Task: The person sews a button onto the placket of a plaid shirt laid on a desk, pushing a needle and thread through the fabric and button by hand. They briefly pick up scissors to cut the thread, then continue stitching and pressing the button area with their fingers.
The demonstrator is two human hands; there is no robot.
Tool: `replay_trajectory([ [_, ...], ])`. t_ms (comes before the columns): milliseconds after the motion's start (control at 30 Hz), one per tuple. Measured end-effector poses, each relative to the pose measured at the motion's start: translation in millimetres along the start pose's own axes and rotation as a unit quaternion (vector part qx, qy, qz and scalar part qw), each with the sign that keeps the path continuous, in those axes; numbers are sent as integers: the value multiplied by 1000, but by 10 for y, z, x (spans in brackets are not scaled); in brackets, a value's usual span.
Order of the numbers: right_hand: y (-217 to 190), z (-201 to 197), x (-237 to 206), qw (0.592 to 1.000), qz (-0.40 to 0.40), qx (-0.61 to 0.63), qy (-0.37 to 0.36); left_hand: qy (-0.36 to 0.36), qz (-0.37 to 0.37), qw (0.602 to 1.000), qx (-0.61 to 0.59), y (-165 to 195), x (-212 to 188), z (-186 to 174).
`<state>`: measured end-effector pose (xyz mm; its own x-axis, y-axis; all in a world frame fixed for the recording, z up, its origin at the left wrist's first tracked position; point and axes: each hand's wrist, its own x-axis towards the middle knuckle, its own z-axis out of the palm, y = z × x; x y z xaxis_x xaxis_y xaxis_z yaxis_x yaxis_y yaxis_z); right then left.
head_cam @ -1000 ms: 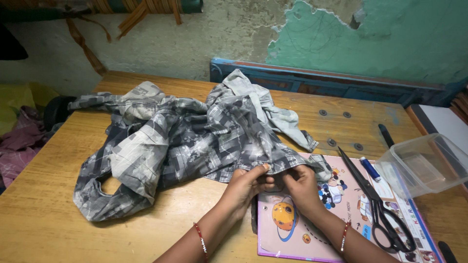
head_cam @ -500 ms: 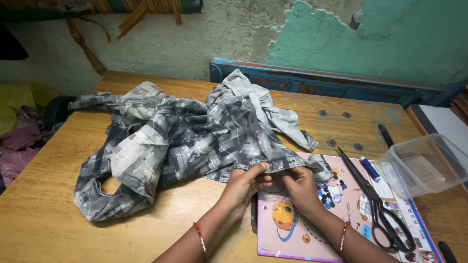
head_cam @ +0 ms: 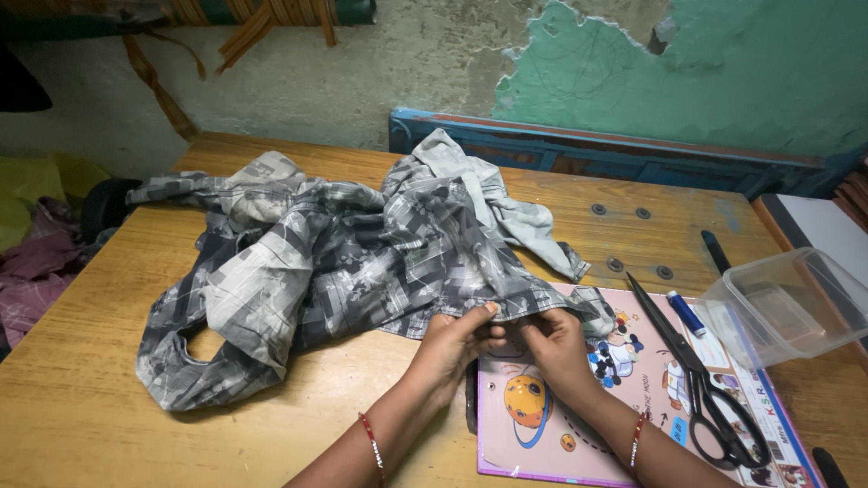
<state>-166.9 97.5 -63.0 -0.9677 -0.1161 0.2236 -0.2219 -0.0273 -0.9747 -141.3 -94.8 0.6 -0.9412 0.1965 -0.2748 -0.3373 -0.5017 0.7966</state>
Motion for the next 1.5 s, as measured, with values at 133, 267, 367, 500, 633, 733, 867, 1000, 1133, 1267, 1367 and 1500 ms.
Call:
replay_trajectory([
  [133, -23, 7, -2, 1000, 17, 0, 8, -4, -11, 1000, -10, -15, 9, -4],
  [267, -46, 9, -5, 999, 41, 22, 9, -4, -12, 1000, -8, -17, 11, -6],
  [367, -54, 2, -4, 998, 51, 21, 7, -11, -6, 1000, 1, -17, 8, -8],
  [500, -65, 3, -4, 999, 39, 10, 7, -13, 9, 1000, 21, -26, 9, -7],
  [633, -108, 17, -17, 999, 46, 26, 12, -16, 17, 999, 31, -53, 13, -4],
  [733, -142, 30, -41, 997, 62, 52, 12, -10, 28, 999, 44, -75, 24, -3],
  [867, -161, -11, -95, 998, 30, 47, 16, 9, 67, 995, 71, -122, 29, -4],
  [1000, -148, -30, -115, 995, 24, 94, 23, 46, 95, 989, 106, -145, 54, -21],
  [1133, -188, -16, -80, 995, 36, 86, 15, 73, 102, 988, 94, -97, 126, -47],
  [1267, -289, -43, -51, 994, 44, 89, 51, 81, 92, 988, 89, -62, 134, -65],
  [1367, -317, -20, 78, 961, 45, 243, 124, 100, 114, 984, 95, -66, 122, -57],
  [1500, -329, -59, 189, 971, 42, 191, 137, 148, 135, 975, 99, -52, 154, -72],
])
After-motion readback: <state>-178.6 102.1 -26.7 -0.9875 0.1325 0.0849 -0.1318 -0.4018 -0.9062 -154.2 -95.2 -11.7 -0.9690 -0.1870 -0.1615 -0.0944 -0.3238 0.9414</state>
